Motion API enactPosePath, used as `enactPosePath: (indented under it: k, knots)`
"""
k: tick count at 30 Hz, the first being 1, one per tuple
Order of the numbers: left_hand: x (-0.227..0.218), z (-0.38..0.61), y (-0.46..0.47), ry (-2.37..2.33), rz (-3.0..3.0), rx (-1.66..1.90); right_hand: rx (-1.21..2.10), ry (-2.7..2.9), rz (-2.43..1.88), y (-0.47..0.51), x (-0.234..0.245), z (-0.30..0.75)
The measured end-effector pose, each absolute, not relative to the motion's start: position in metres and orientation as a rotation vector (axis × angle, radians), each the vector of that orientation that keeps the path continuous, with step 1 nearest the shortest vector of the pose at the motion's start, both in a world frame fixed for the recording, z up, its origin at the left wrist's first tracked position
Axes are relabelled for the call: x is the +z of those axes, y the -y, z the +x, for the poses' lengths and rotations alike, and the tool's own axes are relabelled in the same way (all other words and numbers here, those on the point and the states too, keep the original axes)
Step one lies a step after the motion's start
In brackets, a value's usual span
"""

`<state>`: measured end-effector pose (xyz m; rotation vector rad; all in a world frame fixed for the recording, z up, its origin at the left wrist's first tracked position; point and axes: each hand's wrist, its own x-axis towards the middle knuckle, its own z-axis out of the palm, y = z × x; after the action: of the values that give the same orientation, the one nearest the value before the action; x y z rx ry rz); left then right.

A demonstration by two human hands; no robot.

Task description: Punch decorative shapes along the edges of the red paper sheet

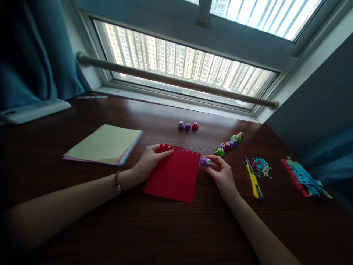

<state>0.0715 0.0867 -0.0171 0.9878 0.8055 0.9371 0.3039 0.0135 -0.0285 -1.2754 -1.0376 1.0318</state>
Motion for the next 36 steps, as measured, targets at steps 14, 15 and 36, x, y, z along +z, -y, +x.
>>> enactPosePath:
  k: [14,15,36]
  knots:
    - [-0.021,0.072,-0.087,-0.788,1.012,0.938,1.0,0.991,-1.275,-0.013,-0.027,0.302]
    - [-0.022,0.072,-0.088,-0.789,1.016,0.938,1.0,0.991,-1.269,-0.013,-0.026,0.301]
    - [-0.026,0.072,-0.089,-0.863,1.104,0.986,0.95,1.16,-1.276,-0.008,-0.023,0.299]
